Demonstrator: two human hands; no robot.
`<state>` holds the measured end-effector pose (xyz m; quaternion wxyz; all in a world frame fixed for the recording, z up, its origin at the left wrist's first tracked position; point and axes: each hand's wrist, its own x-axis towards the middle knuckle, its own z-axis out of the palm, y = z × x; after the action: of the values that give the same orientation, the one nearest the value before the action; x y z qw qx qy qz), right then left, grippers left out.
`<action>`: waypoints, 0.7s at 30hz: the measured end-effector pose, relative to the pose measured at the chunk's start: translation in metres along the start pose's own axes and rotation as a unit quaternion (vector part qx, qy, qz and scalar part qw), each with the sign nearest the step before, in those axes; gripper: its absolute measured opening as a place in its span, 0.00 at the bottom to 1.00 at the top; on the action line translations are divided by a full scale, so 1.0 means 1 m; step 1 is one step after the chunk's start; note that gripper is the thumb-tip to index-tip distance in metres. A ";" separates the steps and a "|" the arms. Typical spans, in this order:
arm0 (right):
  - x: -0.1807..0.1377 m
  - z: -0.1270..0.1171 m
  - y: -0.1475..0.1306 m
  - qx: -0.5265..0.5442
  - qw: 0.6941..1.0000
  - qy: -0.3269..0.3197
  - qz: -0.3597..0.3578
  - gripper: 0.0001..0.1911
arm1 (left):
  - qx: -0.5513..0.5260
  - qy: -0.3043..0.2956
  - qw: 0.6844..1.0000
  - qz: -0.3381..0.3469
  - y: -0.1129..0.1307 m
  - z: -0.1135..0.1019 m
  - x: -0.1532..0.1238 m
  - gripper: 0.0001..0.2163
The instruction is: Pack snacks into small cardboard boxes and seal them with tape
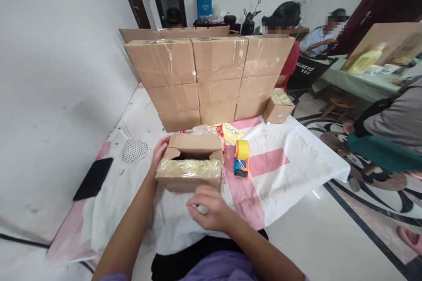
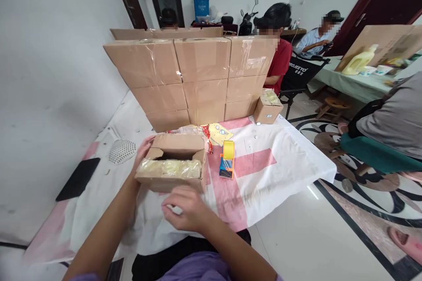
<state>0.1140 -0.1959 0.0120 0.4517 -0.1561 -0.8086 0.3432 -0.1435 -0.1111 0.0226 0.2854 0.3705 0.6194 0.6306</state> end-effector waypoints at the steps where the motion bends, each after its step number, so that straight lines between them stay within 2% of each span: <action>1: -0.002 -0.019 -0.004 -0.015 0.998 0.060 -0.009 0.04 | -0.010 0.011 0.999 0.034 0.003 -0.008 -0.005 0.19; 3: 0.003 -0.060 0.000 -0.037 0.978 0.204 0.027 0.07 | 0.014 -0.018 0.989 0.147 0.012 -0.027 -0.022 0.24; 4: 0.013 -0.079 0.008 -0.043 0.961 0.266 0.069 0.09 | 0.066 -0.068 0.974 0.208 0.018 -0.035 -0.033 0.25; 5: 0.027 -0.096 0.019 -0.052 0.945 0.294 0.133 0.10 | 0.144 -0.133 0.945 0.261 0.025 -0.042 -0.044 0.25; 7: 0.067 -0.121 0.049 -0.080 0.932 0.239 0.262 0.06 | 0.320 -0.241 0.858 0.321 0.040 -0.047 -0.068 0.25; 8: 0.090 -0.128 0.066 -0.099 0.919 0.182 0.336 0.05 | 0.387 -0.260 0.821 0.329 0.046 -0.046 -0.079 0.24; 10: 0.134 -0.132 0.099 -0.103 0.904 0.127 0.396 0.08 | 0.461 -0.247 0.779 0.345 0.052 -0.037 -0.096 0.22; 12: 0.169 -0.124 0.124 -0.093 0.887 0.072 0.446 0.13 | 0.497 -0.220 0.761 0.354 0.052 -0.027 -0.106 0.23; 15: 0.194 -0.107 0.145 -0.065 0.869 0.004 0.491 0.15 | 0.541 -0.198 0.745 0.337 0.045 -0.017 -0.111 0.28; 18: 0.196 -0.095 0.154 -0.032 0.866 -0.034 0.499 0.15 | 0.555 -0.204 0.737 0.328 0.042 -0.014 -0.109 0.25; 21: 0.187 -0.091 0.156 -0.002 0.881 -0.032 0.473 0.14 | 0.542 -0.189 0.738 0.355 0.048 -0.016 -0.109 0.28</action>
<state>0.0797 0.0590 0.0525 0.2091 -0.5096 -0.6538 0.5188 -0.0907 -0.2127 0.0586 -0.0970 0.7671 0.6134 0.1609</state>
